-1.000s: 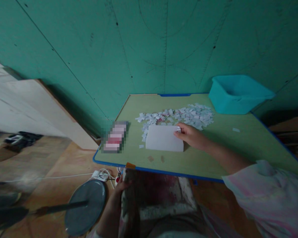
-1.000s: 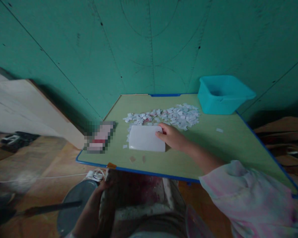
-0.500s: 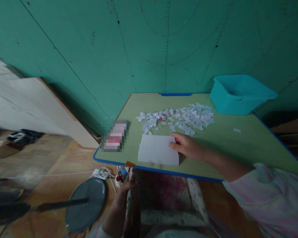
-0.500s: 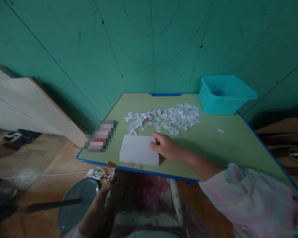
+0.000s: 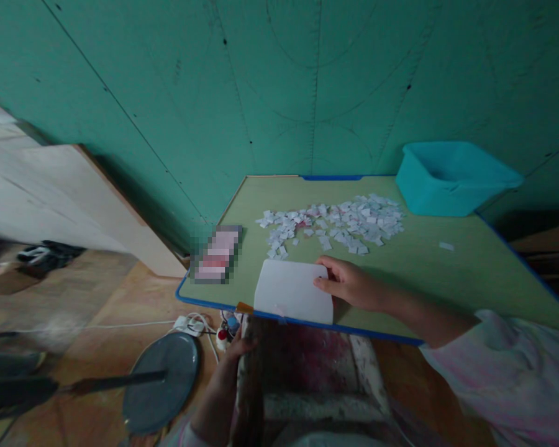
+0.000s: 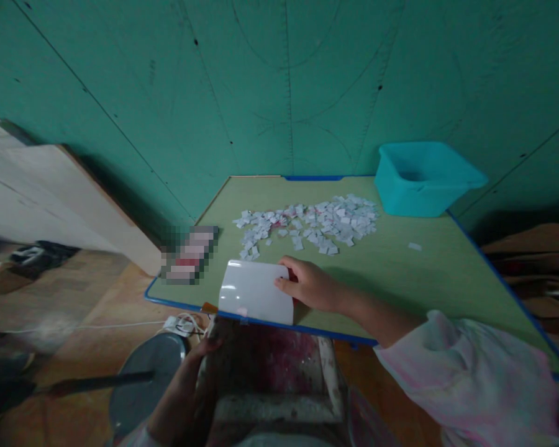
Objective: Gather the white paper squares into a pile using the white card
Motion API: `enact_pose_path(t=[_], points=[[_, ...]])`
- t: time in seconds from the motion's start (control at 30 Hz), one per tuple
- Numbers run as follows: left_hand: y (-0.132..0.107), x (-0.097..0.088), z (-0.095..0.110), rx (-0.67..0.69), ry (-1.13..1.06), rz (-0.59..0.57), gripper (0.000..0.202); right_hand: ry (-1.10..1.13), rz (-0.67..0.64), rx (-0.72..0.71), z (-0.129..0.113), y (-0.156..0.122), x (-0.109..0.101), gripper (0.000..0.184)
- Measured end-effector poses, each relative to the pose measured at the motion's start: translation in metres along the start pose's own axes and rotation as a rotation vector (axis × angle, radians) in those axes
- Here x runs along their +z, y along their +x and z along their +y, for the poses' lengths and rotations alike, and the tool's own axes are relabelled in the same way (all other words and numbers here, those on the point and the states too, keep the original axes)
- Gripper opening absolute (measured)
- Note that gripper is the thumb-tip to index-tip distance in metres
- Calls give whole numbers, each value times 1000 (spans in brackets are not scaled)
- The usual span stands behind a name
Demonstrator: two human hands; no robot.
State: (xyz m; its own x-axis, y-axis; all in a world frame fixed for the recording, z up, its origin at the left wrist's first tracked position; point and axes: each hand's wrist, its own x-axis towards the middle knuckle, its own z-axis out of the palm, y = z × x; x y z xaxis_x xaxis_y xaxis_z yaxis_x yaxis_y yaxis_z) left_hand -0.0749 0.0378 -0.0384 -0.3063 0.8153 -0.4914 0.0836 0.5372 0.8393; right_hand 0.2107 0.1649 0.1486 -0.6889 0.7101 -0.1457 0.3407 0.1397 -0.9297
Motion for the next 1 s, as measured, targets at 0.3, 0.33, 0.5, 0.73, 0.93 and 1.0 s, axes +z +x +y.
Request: enact_pose_path(t=[0.3,0.33,0.5,0.73,0.93,1.0], points=[[-11,10,15,-55,-66,7,55,92,-2,-35,-7,-3,1,19],[-11,10,17,-61,-73,-2,56,123,47,-42,-7,-1,-3,19],[-12,7,23,-105,-84,-27,48,182,496,-81,-3,15,-34,21],[-12,10,17,-145,-126,-29,23,-8,731,-95,12,26,-61,18],[-10,13,9,-141,-136,5,26,-111,776,-98,18,28,-62,20],[-10,13,7,-126,-142,27,39,-122,774,-93,19,29,-63,20]])
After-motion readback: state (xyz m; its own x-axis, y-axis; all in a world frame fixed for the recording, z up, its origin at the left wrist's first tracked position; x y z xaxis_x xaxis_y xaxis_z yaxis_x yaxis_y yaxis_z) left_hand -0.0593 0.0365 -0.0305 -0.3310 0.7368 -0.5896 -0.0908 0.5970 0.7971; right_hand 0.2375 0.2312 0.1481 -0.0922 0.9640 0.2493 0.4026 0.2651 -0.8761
